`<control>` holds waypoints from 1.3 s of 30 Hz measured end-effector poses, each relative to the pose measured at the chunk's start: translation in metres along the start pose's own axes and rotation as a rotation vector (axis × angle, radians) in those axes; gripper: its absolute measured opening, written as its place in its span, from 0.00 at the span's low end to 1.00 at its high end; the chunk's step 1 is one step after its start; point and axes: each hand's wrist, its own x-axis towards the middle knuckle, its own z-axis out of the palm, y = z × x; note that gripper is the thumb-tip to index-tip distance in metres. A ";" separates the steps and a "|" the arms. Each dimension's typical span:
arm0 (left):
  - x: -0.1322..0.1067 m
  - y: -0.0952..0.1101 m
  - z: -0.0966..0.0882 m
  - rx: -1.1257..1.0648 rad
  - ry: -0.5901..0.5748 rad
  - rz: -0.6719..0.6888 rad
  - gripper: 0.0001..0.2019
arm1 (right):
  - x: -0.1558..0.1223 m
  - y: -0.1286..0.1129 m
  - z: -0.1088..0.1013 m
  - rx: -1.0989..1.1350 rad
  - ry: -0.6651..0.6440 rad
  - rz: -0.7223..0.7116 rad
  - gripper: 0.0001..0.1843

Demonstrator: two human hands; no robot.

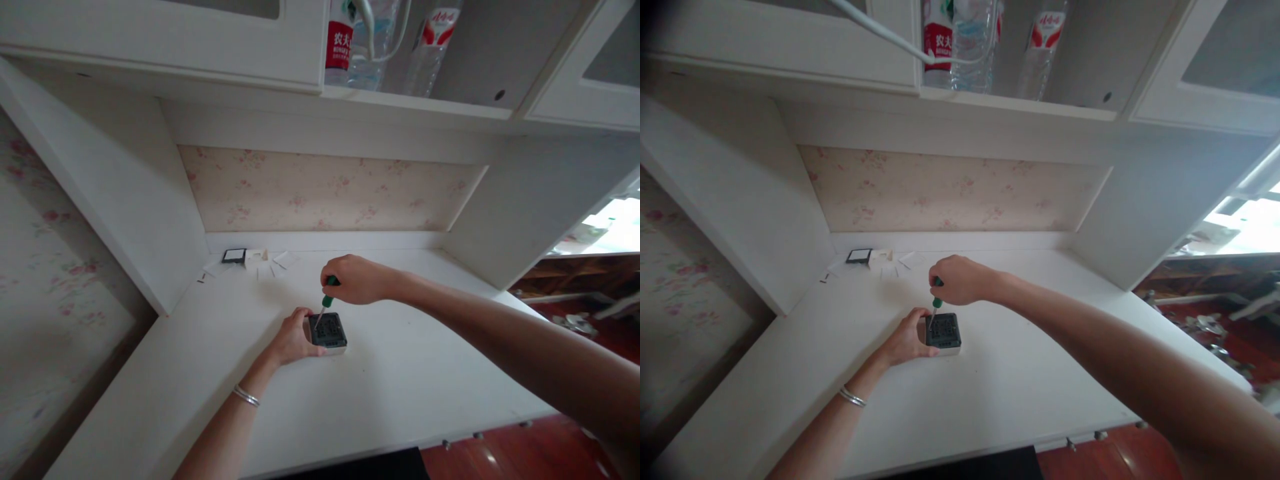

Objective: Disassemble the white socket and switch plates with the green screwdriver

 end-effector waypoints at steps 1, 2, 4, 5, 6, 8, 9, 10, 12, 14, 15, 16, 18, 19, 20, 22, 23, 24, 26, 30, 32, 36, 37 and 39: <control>0.000 -0.001 0.000 0.001 0.002 0.004 0.38 | 0.001 0.000 0.001 -0.007 -0.002 -0.002 0.10; 0.000 -0.001 0.001 0.004 0.002 0.005 0.38 | 0.002 0.000 0.002 -0.013 -0.002 -0.003 0.10; 0.000 -0.001 0.001 0.006 -0.001 0.001 0.38 | 0.004 0.000 0.004 -0.023 -0.009 0.002 0.10; 0.000 -0.001 0.001 0.008 -0.005 -0.001 0.37 | 0.005 0.001 0.005 -0.027 -0.017 0.007 0.10; 0.000 -0.001 0.002 0.009 -0.008 -0.004 0.38 | 0.005 0.001 0.006 -0.031 -0.026 0.013 0.11; 0.000 -0.001 0.001 0.010 -0.010 -0.009 0.38 | 0.006 0.002 0.008 -0.034 -0.041 0.019 0.11; 0.000 -0.001 0.001 0.008 -0.010 -0.016 0.38 | 0.007 0.002 0.009 -0.034 -0.044 0.019 0.11; 0.000 -0.001 0.001 0.004 -0.012 -0.021 0.38 | 0.007 0.002 0.010 -0.035 -0.046 0.018 0.10; 0.000 -0.001 0.000 -0.009 -0.019 -0.028 0.38 | 0.008 0.001 0.011 -0.038 -0.046 0.011 0.10; 0.000 -0.001 -0.001 -0.013 -0.021 -0.031 0.38 | 0.009 0.000 0.010 -0.038 -0.047 0.007 0.11; 0.000 -0.001 -0.001 -0.010 -0.019 -0.030 0.38 | 0.009 0.000 0.009 -0.036 -0.046 0.004 0.11; 0.000 -0.001 0.000 -0.004 -0.015 -0.028 0.38 | 0.009 -0.001 0.009 -0.034 -0.042 0.000 0.11; 0.000 -0.001 0.000 0.010 -0.009 -0.022 0.38 | 0.010 -0.001 0.008 -0.033 -0.032 -0.005 0.11; 0.000 -0.002 0.000 0.018 -0.008 -0.018 0.38 | 0.010 0.000 0.009 -0.037 -0.029 -0.008 0.11; 0.000 -0.002 0.001 0.023 -0.008 -0.014 0.38 | 0.010 0.000 0.009 -0.041 -0.029 -0.009 0.10; 0.000 -0.002 0.001 0.022 -0.006 -0.008 0.38 | 0.011 0.002 0.010 -0.047 -0.033 -0.009 0.10; 0.000 -0.002 0.000 0.018 -0.005 -0.005 0.38 | 0.010 0.003 0.010 -0.046 -0.035 -0.009 0.10; 0.000 -0.003 0.000 0.013 -0.004 -0.002 0.38 | 0.010 0.004 0.011 -0.040 -0.035 -0.010 0.09; -0.001 -0.003 0.000 0.002 -0.009 0.003 0.38 | 0.010 0.005 0.011 -0.008 -0.026 -0.036 0.09; 0.000 -0.006 0.001 -0.014 -0.010 0.008 0.38 | 0.011 0.001 0.009 0.055 -0.044 -0.133 0.09; 0.000 -0.008 0.002 -0.031 -0.010 -0.001 0.39 | 0.013 -0.003 0.009 0.038 -0.061 -0.067 0.13; 0.002 -0.011 0.005 -0.069 0.002 0.016 0.39 | 0.018 -0.010 0.006 -0.064 -0.085 0.043 0.16; 0.002 -0.011 0.005 -0.072 0.010 0.026 0.38 | 0.019 -0.011 0.005 -0.066 -0.096 0.003 0.13; 0.002 -0.011 0.005 -0.078 0.014 0.032 0.38 | 0.020 -0.013 0.003 -0.018 -0.120 -0.102 0.10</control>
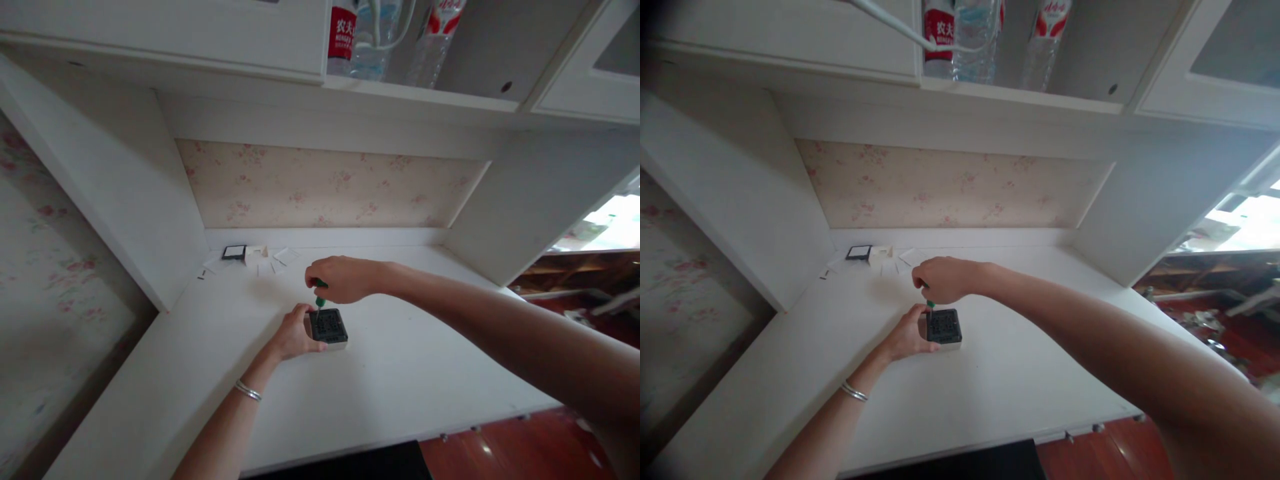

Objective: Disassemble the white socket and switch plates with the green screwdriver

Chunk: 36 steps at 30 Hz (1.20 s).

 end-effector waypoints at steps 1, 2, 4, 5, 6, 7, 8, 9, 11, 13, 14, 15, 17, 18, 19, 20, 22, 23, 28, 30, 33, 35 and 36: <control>0.000 0.000 0.000 -0.006 -0.002 -0.003 0.38 | 0.000 -0.001 -0.001 0.030 -0.009 -0.039 0.12; 0.000 0.001 -0.001 -0.013 -0.004 -0.008 0.38 | 0.000 -0.002 -0.002 0.049 -0.017 -0.049 0.16; -0.001 0.002 -0.002 -0.017 -0.008 -0.014 0.38 | 0.001 -0.004 -0.004 0.037 -0.034 0.020 0.17; -0.001 0.003 -0.003 -0.013 -0.007 -0.015 0.39 | 0.002 -0.006 -0.004 0.011 -0.040 0.072 0.17; -0.001 0.004 -0.003 -0.006 -0.003 -0.016 0.39 | 0.002 -0.007 -0.005 -0.018 -0.041 0.114 0.16; -0.001 0.005 -0.003 -0.002 0.001 -0.015 0.38 | 0.003 -0.007 -0.005 -0.039 -0.041 0.127 0.15; -0.001 0.005 -0.003 -0.003 0.002 -0.015 0.38 | 0.003 -0.008 -0.006 -0.047 -0.040 0.112 0.14; -0.001 0.006 -0.004 -0.012 0.003 -0.017 0.38 | 0.003 -0.008 -0.006 -0.041 -0.039 0.075 0.11; -0.001 0.007 -0.004 -0.039 -0.001 -0.025 0.38 | 0.004 -0.007 -0.007 -0.008 -0.044 0.000 0.11; -0.001 0.007 -0.004 -0.060 -0.004 -0.037 0.38 | 0.004 -0.007 -0.006 0.000 -0.044 0.006 0.13; -0.001 0.007 -0.004 -0.064 -0.005 -0.040 0.38 | 0.004 -0.007 -0.005 -0.013 -0.032 0.036 0.14; -0.001 0.007 -0.005 -0.065 -0.004 -0.038 0.38 | 0.004 -0.007 -0.004 -0.029 -0.016 0.066 0.14; -0.002 0.007 -0.005 -0.065 -0.002 -0.031 0.38 | 0.004 -0.007 -0.003 -0.049 0.015 0.085 0.12; -0.002 0.007 -0.005 -0.070 -0.002 -0.029 0.38 | 0.004 -0.007 -0.003 -0.049 0.021 0.068 0.11; -0.002 0.006 -0.005 -0.081 -0.004 -0.031 0.38 | 0.004 -0.008 -0.003 -0.045 0.018 0.047 0.11; -0.002 0.006 -0.005 -0.098 -0.007 -0.035 0.38 | 0.003 -0.008 -0.003 -0.040 0.007 0.035 0.12; -0.002 0.005 -0.004 -0.138 -0.010 -0.040 0.38 | 0.002 -0.008 -0.004 -0.039 -0.018 0.059 0.15; -0.002 0.005 -0.004 -0.151 -0.011 -0.039 0.38 | 0.002 -0.008 -0.005 -0.045 -0.020 0.087 0.16; -0.002 0.006 -0.004 -0.119 0.011 -0.019 0.37 | 0.000 -0.007 -0.004 -0.059 0.022 0.054 0.11; -0.002 0.008 -0.004 -0.107 0.021 -0.016 0.37 | -0.001 -0.006 -0.004 -0.042 0.023 0.008 0.11; -0.002 0.011 -0.006 -0.134 0.023 -0.032 0.35 | -0.002 -0.005 -0.006 -0.034 0.041 0.002 0.13; -0.002 0.012 -0.006 -0.199 0.023 -0.066 0.35 | -0.004 -0.004 -0.009 -0.030 0.054 -0.003 0.11; -0.002 0.012 -0.006 -0.240 0.020 -0.089 0.36 | -0.005 -0.004 -0.011 -0.021 0.061 -0.007 0.11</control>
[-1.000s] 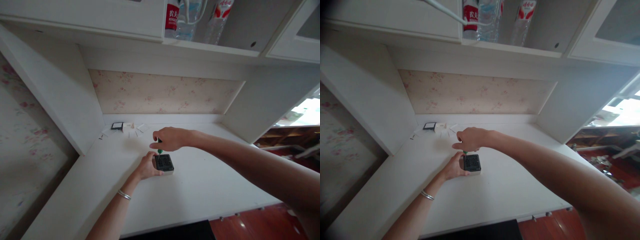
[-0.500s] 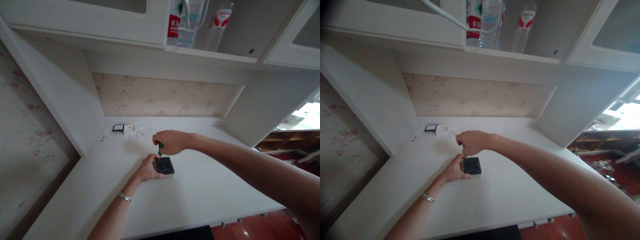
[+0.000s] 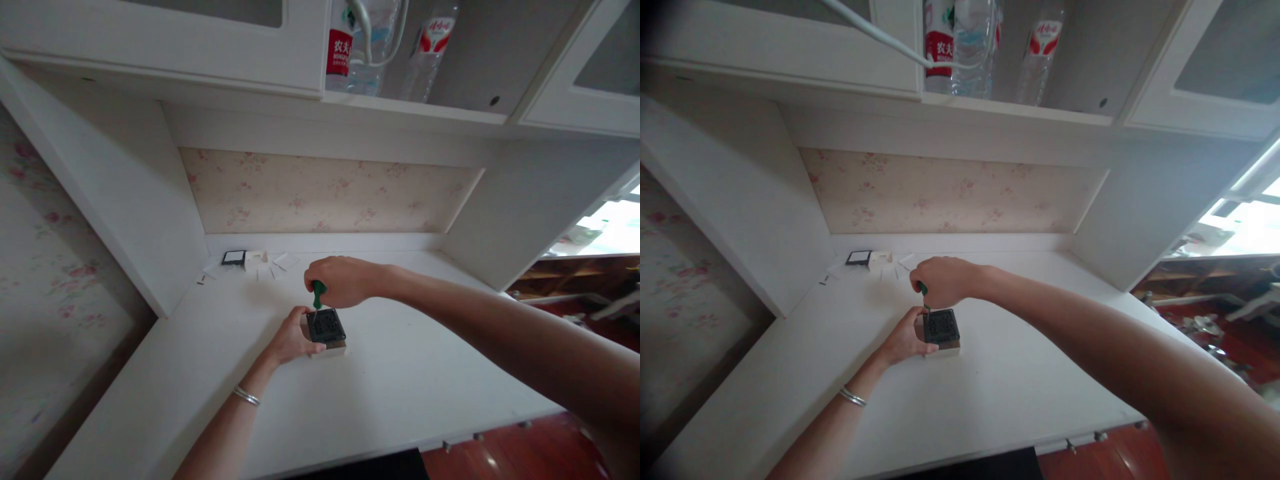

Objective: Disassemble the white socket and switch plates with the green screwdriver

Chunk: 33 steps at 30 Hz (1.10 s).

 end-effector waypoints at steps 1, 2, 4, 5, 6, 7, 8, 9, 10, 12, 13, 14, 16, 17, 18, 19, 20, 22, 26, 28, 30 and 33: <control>0.000 0.000 0.000 -0.037 0.000 -0.024 0.36 | -0.001 0.000 -0.003 0.013 0.012 -0.005 0.11; 0.000 0.000 0.000 -0.066 0.002 -0.046 0.37 | -0.003 0.001 -0.006 0.030 0.031 -0.010 0.11; 0.001 0.001 -0.001 -0.097 0.010 -0.071 0.39 | -0.009 0.004 -0.014 0.076 0.097 -0.001 0.12; 0.001 0.001 -0.002 -0.099 0.016 -0.071 0.39 | -0.013 0.007 -0.017 0.105 0.143 0.018 0.11; 0.001 0.002 -0.003 -0.093 0.026 -0.063 0.39 | -0.018 0.010 -0.019 0.139 0.194 0.057 0.11; 0.001 0.002 -0.004 -0.078 0.036 -0.051 0.39 | -0.024 0.015 -0.019 0.178 0.250 0.117 0.11; 0.001 0.002 -0.005 -0.058 0.045 -0.037 0.38 | -0.031 0.020 -0.017 0.224 0.302 0.195 0.11; 0.001 0.003 -0.006 -0.036 0.053 -0.022 0.38 | -0.038 0.026 -0.012 0.276 0.358 0.287 0.10; 0.001 0.004 -0.006 -0.017 0.061 -0.009 0.37 | -0.046 0.032 -0.004 0.331 0.399 0.378 0.10; 0.001 0.005 -0.007 0.006 0.075 0.005 0.36 | -0.062 0.044 0.022 0.444 0.448 0.533 0.10; 0.001 0.005 -0.007 0.009 0.081 0.006 0.36 | -0.071 0.049 0.040 0.502 0.476 0.599 0.11; 0.001 0.006 -0.007 0.009 0.086 0.003 0.36 | -0.079 0.052 0.059 0.544 0.493 0.651 0.11; 0.002 0.007 -0.007 0.005 0.101 -0.011 0.36 | -0.095 0.053 0.101 0.555 0.562 0.760 0.11; 0.002 0.007 -0.008 -0.002 0.110 -0.015 0.36 | -0.103 0.051 0.121 0.557 0.593 0.804 0.11; 0.003 0.007 -0.008 -0.013 0.119 -0.015 0.36 | -0.109 0.048 0.141 0.559 0.608 0.841 0.10; 0.004 0.007 -0.009 -0.025 0.125 -0.012 0.36 | -0.115 0.043 0.158 0.560 0.625 0.876 0.10; 0.005 0.006 -0.011 -0.038 0.132 -0.007 0.36 | -0.119 0.038 0.173 0.557 0.648 0.905 0.10; 0.007 0.004 -0.015 -0.062 0.152 -0.003 0.36 | -0.126 0.024 0.196 0.552 0.669 0.902 0.11; 0.011 -0.001 -0.024 -0.087 0.231 -0.030 0.36 | -0.126 -0.002 0.214 0.546 0.605 0.863 0.08; 0.011 -0.002 -0.027 -0.109 0.253 -0.050 0.37 | -0.122 -0.013 0.213 0.535 0.544 0.817 0.08; 0.011 -0.001 -0.027 -0.138 0.257 -0.056 0.36 | -0.117 -0.020 0.209 0.531 0.479 0.763 0.09; 0.009 0.005 -0.025 -0.184 0.234 -0.035 0.35 | -0.111 -0.022 0.205 0.541 0.422 0.714 0.10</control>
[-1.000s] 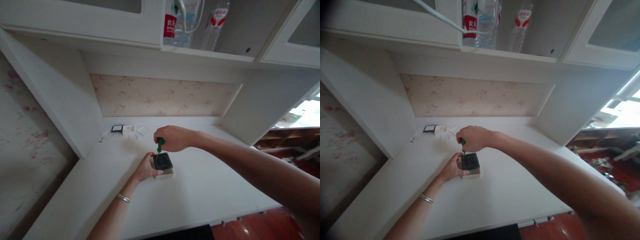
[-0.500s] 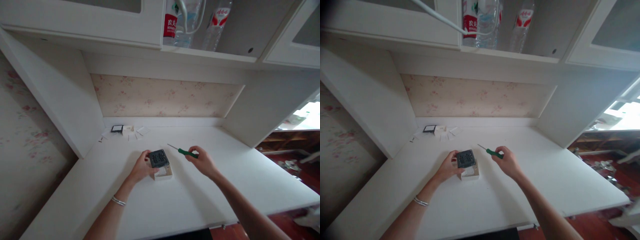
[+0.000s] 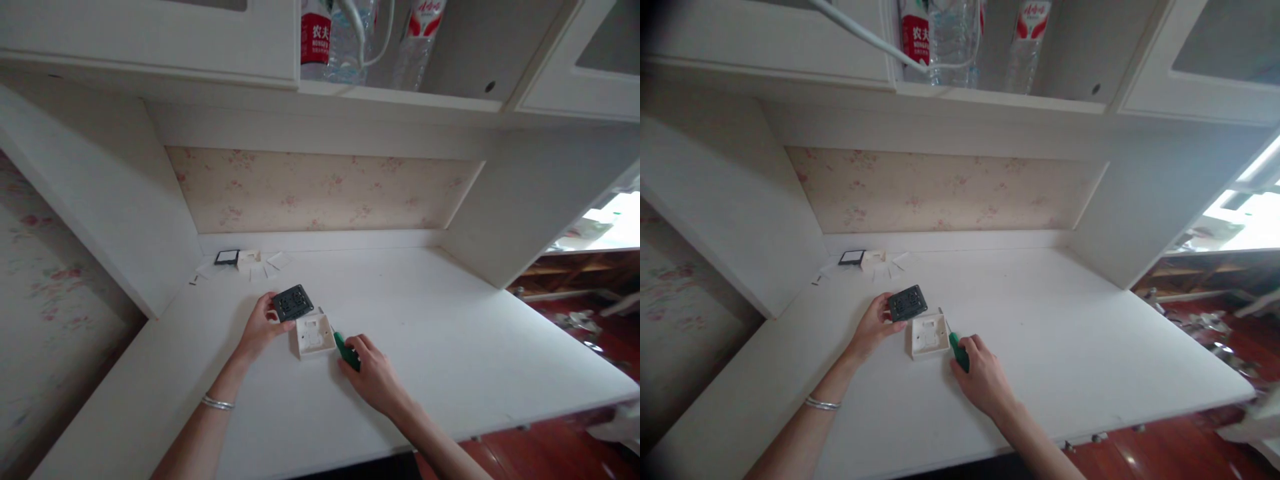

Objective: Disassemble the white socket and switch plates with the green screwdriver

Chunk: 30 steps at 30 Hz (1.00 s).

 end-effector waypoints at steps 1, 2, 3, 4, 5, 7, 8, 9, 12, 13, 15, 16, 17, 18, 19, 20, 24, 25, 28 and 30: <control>-0.001 0.002 0.001 -0.017 -0.015 0.004 0.35 | 0.003 0.000 0.000 0.008 -0.012 -0.003 0.10; -0.002 0.004 0.003 -0.031 -0.034 0.006 0.35 | 0.006 0.001 0.001 0.024 -0.015 -0.002 0.10; -0.004 0.006 0.004 -0.043 -0.052 0.007 0.35 | 0.011 0.003 0.002 0.053 -0.012 0.004 0.10; -0.005 0.008 0.006 -0.051 -0.068 0.006 0.36 | 0.015 0.006 0.003 0.097 0.002 0.015 0.11; -0.006 0.009 0.007 -0.056 -0.083 0.003 0.36 | 0.021 0.009 0.005 0.156 0.023 0.029 0.13; -0.007 0.010 0.010 -0.060 -0.103 -0.007 0.37 | 0.032 0.015 0.011 0.287 0.084 0.070 0.17; -0.008 0.010 0.012 -0.064 -0.111 -0.012 0.37 | 0.039 0.017 0.014 0.354 0.116 0.092 0.17; -0.009 0.009 0.013 -0.069 -0.119 -0.015 0.38 | 0.045 0.019 0.016 0.423 0.148 0.113 0.18; -0.009 0.003 0.017 -0.093 -0.142 -0.006 0.40 | 0.065 0.016 0.022 0.630 0.211 0.153 0.19; -0.009 0.001 0.018 -0.104 -0.146 -0.002 0.40 | 0.071 0.013 0.023 0.693 0.207 0.154 0.19; -0.010 -0.002 0.020 -0.125 -0.152 0.009 0.41 | 0.082 0.004 0.023 0.786 0.162 0.141 0.19; -0.010 -0.002 0.020 -0.129 -0.159 0.014 0.40 | 0.085 -0.001 0.023 0.824 0.122 0.126 0.19; -0.010 -0.002 0.021 -0.129 -0.165 0.019 0.40 | 0.088 -0.005 0.023 0.858 0.079 0.107 0.19; -0.010 -0.002 0.022 -0.125 -0.168 0.022 0.40 | 0.090 -0.008 0.022 0.889 0.038 0.089 0.19; -0.010 -0.002 0.023 -0.119 -0.172 0.023 0.40 | 0.091 -0.011 0.022 0.918 0.001 0.075 0.19; -0.010 -0.002 0.024 -0.114 -0.175 0.024 0.40 | 0.090 -0.013 0.022 0.944 -0.029 0.068 0.19; -0.010 -0.004 0.027 -0.112 -0.195 0.029 0.40 | 0.084 -0.014 0.019 1.053 -0.089 0.108 0.21; -0.010 -0.005 0.028 -0.107 -0.201 0.029 0.40 | 0.082 -0.013 0.018 1.078 -0.096 0.121 0.22; -0.010 -0.007 0.030 -0.068 -0.215 0.019 0.41 | 0.078 -0.010 0.016 1.114 -0.094 0.147 0.22; -0.011 -0.007 0.031 -0.034 -0.222 0.010 0.41 | 0.077 -0.008 0.016 1.114 -0.087 0.154 0.22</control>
